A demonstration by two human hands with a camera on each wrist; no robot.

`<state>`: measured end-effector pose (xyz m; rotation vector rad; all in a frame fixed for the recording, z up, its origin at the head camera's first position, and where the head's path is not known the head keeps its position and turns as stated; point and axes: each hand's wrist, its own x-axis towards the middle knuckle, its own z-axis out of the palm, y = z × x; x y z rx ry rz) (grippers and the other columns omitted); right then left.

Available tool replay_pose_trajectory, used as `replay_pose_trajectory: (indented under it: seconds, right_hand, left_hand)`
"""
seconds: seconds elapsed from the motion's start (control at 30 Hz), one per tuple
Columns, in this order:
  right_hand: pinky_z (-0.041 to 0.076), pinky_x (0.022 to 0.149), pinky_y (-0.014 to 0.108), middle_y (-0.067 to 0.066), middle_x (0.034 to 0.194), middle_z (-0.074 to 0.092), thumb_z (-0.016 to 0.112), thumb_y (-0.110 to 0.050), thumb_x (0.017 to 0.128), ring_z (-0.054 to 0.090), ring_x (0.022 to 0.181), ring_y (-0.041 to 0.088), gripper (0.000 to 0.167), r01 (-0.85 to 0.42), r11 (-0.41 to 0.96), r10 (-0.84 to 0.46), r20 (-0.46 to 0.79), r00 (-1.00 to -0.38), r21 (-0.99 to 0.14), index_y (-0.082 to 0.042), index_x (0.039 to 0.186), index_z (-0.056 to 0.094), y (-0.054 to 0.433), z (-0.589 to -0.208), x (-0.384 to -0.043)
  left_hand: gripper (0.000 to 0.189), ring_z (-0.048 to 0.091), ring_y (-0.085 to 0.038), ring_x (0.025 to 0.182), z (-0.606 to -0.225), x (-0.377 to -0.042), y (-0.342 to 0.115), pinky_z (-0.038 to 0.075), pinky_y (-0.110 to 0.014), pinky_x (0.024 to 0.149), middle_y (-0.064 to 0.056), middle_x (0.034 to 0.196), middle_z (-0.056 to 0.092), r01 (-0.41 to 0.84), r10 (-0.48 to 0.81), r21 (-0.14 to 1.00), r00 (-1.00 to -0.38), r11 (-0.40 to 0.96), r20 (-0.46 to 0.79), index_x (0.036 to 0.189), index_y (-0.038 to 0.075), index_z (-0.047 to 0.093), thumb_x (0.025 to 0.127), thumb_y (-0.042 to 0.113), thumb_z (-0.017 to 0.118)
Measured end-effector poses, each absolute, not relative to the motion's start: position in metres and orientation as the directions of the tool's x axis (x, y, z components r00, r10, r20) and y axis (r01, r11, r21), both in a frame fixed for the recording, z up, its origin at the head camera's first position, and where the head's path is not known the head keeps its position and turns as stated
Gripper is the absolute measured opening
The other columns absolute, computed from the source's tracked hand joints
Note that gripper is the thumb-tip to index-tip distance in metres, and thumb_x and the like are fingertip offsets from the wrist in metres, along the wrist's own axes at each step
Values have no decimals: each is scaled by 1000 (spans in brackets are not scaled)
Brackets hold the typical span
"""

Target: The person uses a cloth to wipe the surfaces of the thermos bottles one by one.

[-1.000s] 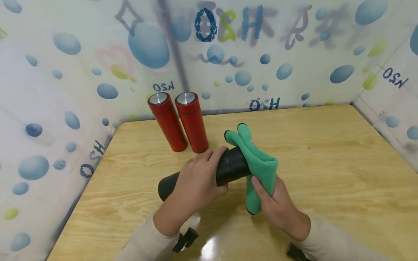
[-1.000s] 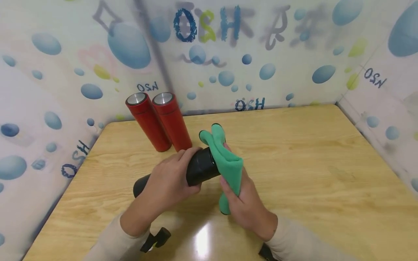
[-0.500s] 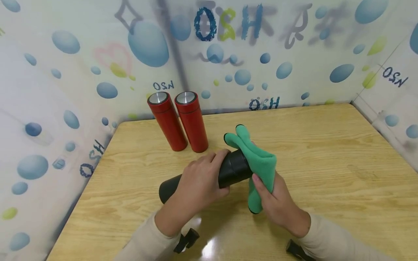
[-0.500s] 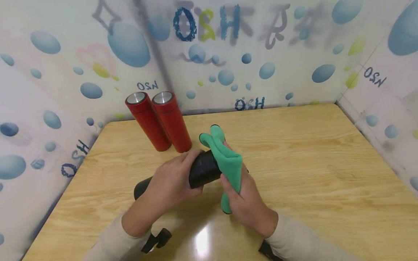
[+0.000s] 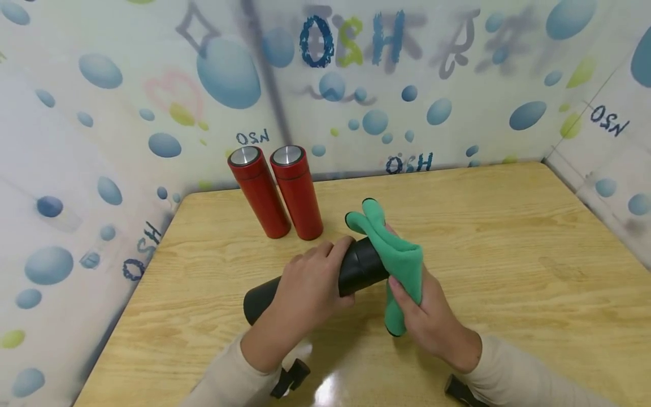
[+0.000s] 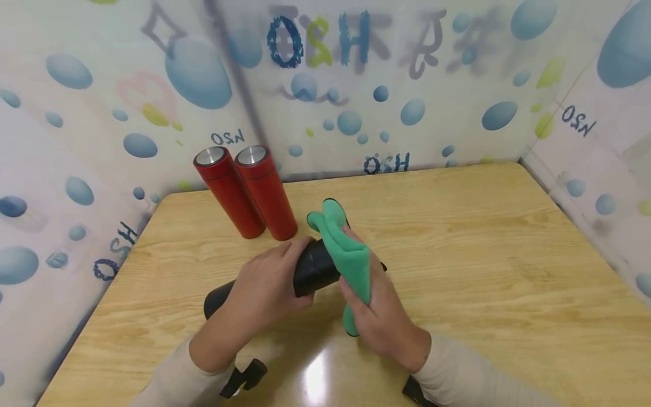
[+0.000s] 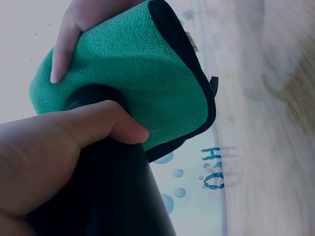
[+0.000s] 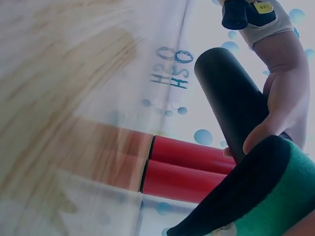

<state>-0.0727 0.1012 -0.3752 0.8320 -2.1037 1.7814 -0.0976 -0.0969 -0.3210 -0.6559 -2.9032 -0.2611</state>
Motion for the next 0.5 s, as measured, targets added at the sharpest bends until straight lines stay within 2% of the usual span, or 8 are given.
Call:
replay_pose_trajectory:
  seconds: [0.1,0.17,0.2,0.27,0.33,0.4,0.47,0.5]
  right_hand:
    - [41,105,15,12,155,43,41,10,100,49,130,12,59,-558,109,-226,526,-820,-822,-9,155,33,102,-377,-72]
    - [46,93,16,11,145,51,42,8,100,53,111,11,57,-545,125,-208,515,-831,-829,-11,154,36,102,-377,-72]
    - [46,92,16,11,145,51,43,8,100,54,111,11,57,-544,126,-205,514,-833,-830,-11,154,35,102,-378,-72]
    - [45,99,15,11,147,50,43,8,100,55,121,12,58,-541,110,-215,512,-832,-834,-11,155,33,101,-377,-71]
    - [39,109,15,12,156,41,42,10,100,45,139,13,61,-550,86,-232,520,-822,-831,-10,156,30,100,-377,-71]
    - [30,117,16,11,162,31,42,11,99,30,150,13,63,-563,69,-245,533,-810,-823,-9,157,27,99,-377,-71]
    - [32,115,15,9,162,33,41,11,99,34,147,12,62,-567,64,-242,539,-807,-821,-9,157,29,100,-378,-71]
    - [38,110,15,11,157,41,41,11,99,44,140,12,61,-566,64,-239,538,-808,-822,-8,156,31,100,-378,-71]
  left_hand:
    - [83,66,-20,85,-320,-98,-97,56,-38,72,-4,105,67,439,412,131,-891,889,194,138,19,49,67,39,89]
    - [83,66,-20,86,-319,-98,-98,56,-38,72,-3,106,67,437,408,130,-890,890,204,138,20,49,68,39,88]
    - [83,66,-20,87,-318,-98,-98,57,-38,73,-3,107,67,434,404,130,-892,892,205,138,20,49,68,39,88]
    - [83,66,-19,88,-317,-97,-99,57,-39,74,-3,107,68,425,395,141,-897,894,197,138,21,49,67,39,89]
    - [83,67,-19,88,-317,-97,-99,57,-39,74,-3,107,68,420,393,148,-902,896,181,138,20,49,68,39,89]
    - [83,66,-19,87,-318,-97,-100,57,-38,73,-3,107,68,418,393,155,-904,895,167,138,20,49,68,39,89]
    - [83,66,-19,86,-319,-97,-100,57,-38,72,-3,107,67,421,397,165,-904,892,159,139,19,48,69,39,88]
    - [83,66,-18,85,-319,-97,-100,56,-37,71,-3,106,67,421,398,172,-905,891,154,139,19,48,69,39,88]
